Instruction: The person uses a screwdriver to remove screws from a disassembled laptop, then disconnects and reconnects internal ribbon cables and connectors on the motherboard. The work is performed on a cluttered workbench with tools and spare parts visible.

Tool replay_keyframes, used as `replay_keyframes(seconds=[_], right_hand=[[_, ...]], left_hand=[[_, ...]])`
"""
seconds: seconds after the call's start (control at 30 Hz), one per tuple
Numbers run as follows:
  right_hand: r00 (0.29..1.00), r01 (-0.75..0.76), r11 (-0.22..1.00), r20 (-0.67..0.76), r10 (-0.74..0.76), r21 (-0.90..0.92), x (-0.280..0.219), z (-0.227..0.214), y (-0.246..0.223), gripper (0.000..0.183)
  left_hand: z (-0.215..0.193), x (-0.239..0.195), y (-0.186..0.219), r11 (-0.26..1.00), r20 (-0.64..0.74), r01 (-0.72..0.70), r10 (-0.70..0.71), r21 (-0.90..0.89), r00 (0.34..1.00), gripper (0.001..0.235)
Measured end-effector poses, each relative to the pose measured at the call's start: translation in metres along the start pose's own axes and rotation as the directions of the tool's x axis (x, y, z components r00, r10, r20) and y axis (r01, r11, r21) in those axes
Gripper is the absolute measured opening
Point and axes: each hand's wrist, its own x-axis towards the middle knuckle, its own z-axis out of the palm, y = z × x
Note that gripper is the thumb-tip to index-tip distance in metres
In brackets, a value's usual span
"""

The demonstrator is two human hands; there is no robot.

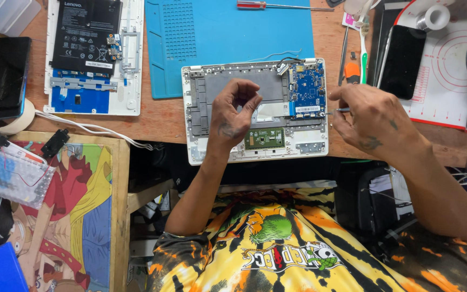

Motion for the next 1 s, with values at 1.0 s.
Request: replay_keyframes(seconds=[1.0], right_hand=[[0.955, -0.261, 0.923, -0.066, 0.290, 0.281, -0.019, -0.016, 0.001, 0.017]], left_hand=[[0.044, 0.001, -0.005, 0.914, 0.087, 0.030, 0.006, -0.404, 0.996, 0.014]])
